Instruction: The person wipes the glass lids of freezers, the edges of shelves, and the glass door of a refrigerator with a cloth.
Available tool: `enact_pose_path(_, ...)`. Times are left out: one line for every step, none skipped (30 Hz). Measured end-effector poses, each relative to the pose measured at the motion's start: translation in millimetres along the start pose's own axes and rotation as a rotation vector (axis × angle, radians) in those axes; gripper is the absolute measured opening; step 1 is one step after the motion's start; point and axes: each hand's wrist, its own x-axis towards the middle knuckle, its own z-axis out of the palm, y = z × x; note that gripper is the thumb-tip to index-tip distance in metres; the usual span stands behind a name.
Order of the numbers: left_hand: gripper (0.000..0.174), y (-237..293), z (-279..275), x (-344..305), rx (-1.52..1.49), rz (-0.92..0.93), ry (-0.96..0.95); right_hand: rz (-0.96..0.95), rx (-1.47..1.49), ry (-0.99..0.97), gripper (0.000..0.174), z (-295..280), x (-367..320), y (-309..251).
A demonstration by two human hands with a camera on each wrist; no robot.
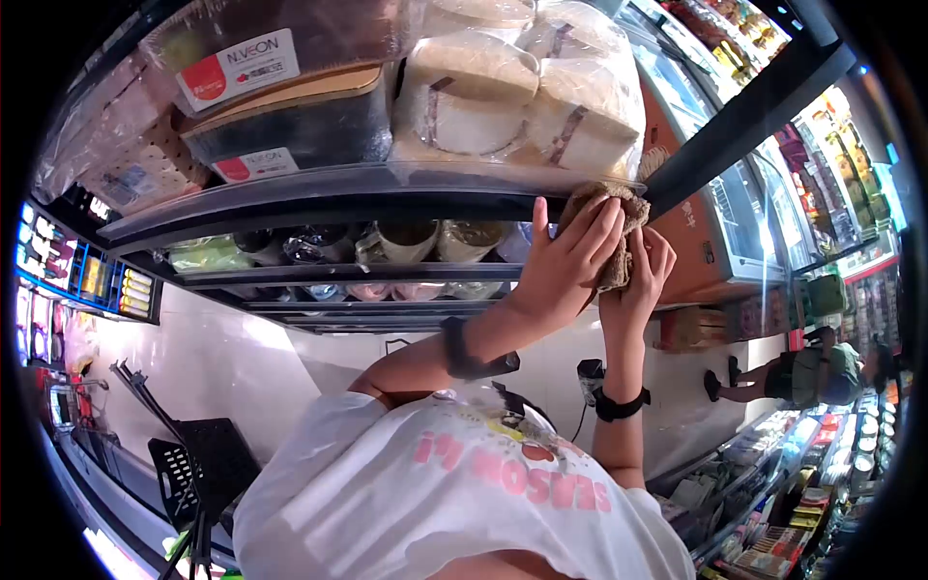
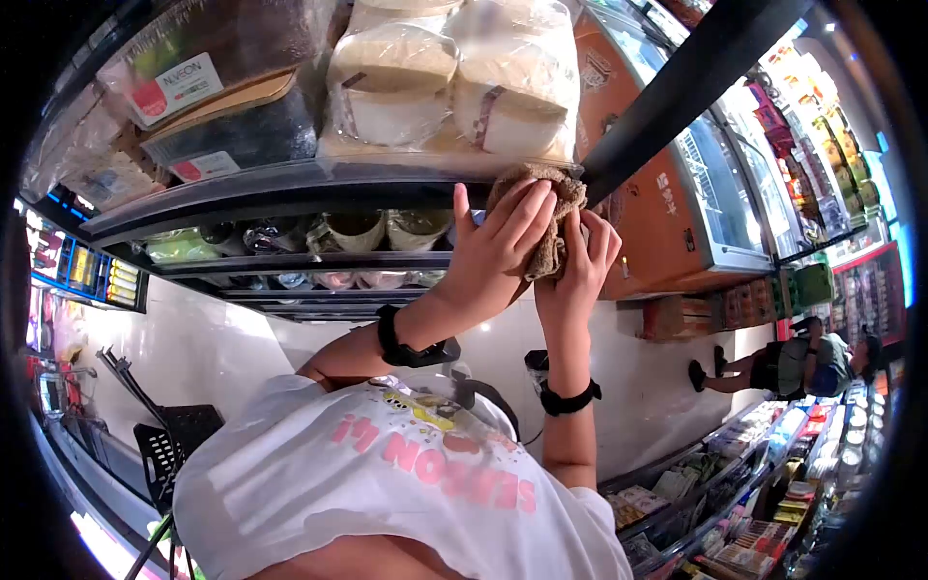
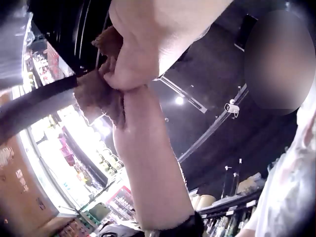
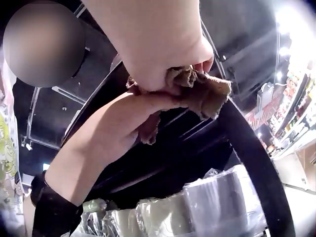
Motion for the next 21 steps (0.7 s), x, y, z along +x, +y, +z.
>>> enact_pose_path(0.054, -4.8, -4.5, -3.9, 0.011, -0.011, 0.003, -0.02, 0.02, 0.0, 0.046, 3.4, 0.8, -5.5)
enact_pose_path(0.054, -10.1, -12.5, -8.8, 0.028, -0.022, -0.002, -0.043, 0.042, -0.001, 0.047, 7.7, 2.7, -12.9)
enact_pose_path(0.054, -14.8, -23.5, -14.3, 0.019, -0.072, -0.006, -0.101, 0.071, -0.003, 0.048, 11.4, 5.6, -23.5)
enact_pose_path(0.053, -20.8, -33.5, -20.4, 0.009, -0.124, -0.007, -0.127, 0.061, -0.023, 0.046, 15.7, 9.9, -37.1)
enact_pose_path(0.052, -29.9, -40.1, -28.5, 0.104, -0.141, 0.052, -0.142, 0.081, -0.064, 0.044, 17.2, 14.3, -52.8)
enact_pose_path(0.051, -38.9, -46.9, -37.8, 0.117, -0.18, 0.111, -0.155, 0.093, -0.102, 0.042, 20.2, 16.9, -68.3)
enact_pose_path(0.052, -48.7, -58.2, -46.9, 0.18, -0.215, 0.116, -0.184, 0.173, -0.112, 0.039, 29.3, 20.0, -82.6)
enact_pose_path(0.052, -59.5, -68.5, -59.1, 0.17, -0.258, 0.143, -0.219, 0.227, -0.129, 0.038, 34.3, 24.5, -100.8)
enact_pose_path(0.044, -67.1, -80.7, -66.6, 0.222, -0.304, 0.208, -0.254, 0.26, -0.121, 0.039, 42.1, 25.9, -117.4)
enact_pose_path(0.046, -73.1, -97.9, -73.7, 0.255, -0.354, 0.195, -0.286, 0.312, -0.143, 0.041, 51.2, 28.1, -133.7)
enact_pose_path(0.047, -82.5, -110.3, -82.2, 0.302, -0.385, 0.199, -0.33, 0.322, -0.169, 0.039, 59.8, 29.3, -149.7)
enact_pose_path(0.05, -92.3, -118.9, -91.3, 0.363, -0.421, 0.235, -0.358, 0.314, -0.179, 0.036, 68.3, 28.2, -165.3)
enact_pose_path(0.051, -101.4, -131.3, -98.4, 0.428, -0.43, 0.246, -0.398, 0.317, -0.187, 0.034, 75.7, 27.7, -180.5)
enact_pose_path(0.051, -104.1, -143.6, -101.0, 0.453, -0.488, 0.234, -0.377, 0.389, -0.187, 0.046, 84.0, 25.1, -195.7)
enact_pose_path(0.051, -109.3, -151.7, -106.3, 0.478, -0.501, 0.242, -0.404, 0.367, -0.159, 0.037, 91.3, 23.4, -208.6)
enact_pose_path(0.051, -114.9, -158.8, -110.6, 0.505, -0.514, 0.251, -0.432, 0.346, -0.129, 0.03, 96.9, 23.0, -218.6)
enact_pose_path(0.053, -119.8, -165.5, -113.3, 0.484, -0.493, 0.22, -0.419, 0.381, -0.135, 0.029, 98.5, 22.7, -224.0)
enact_pose_path(0.058, -122.8, -168.7, -113.5, 0.486, -0.45, 0.192, -0.422, 0.396, -0.128, 0.029, 98.8, 23.0, -226.5)
enact_pose_path(0.061, -123.7, -169.7, -113.7, 0.436, -0.427, 0.175, -0.394, 0.37, -0.133, 0.031, 97.9, 23.5, -224.7)
enact_pose_path(0.064, -124.0, -167.9, -113.4, 0.381, -0.401, 0.156, -0.362, 0.338, -0.138, 0.033, 96.4, 23.0, -220.8)
enact_pose_path(0.069, -125.4, -161.8, -111.8, 0.355, -0.346, 0.166, -0.327, 0.293, -0.165, 0.038, 90.8, 22.3, -215.5)
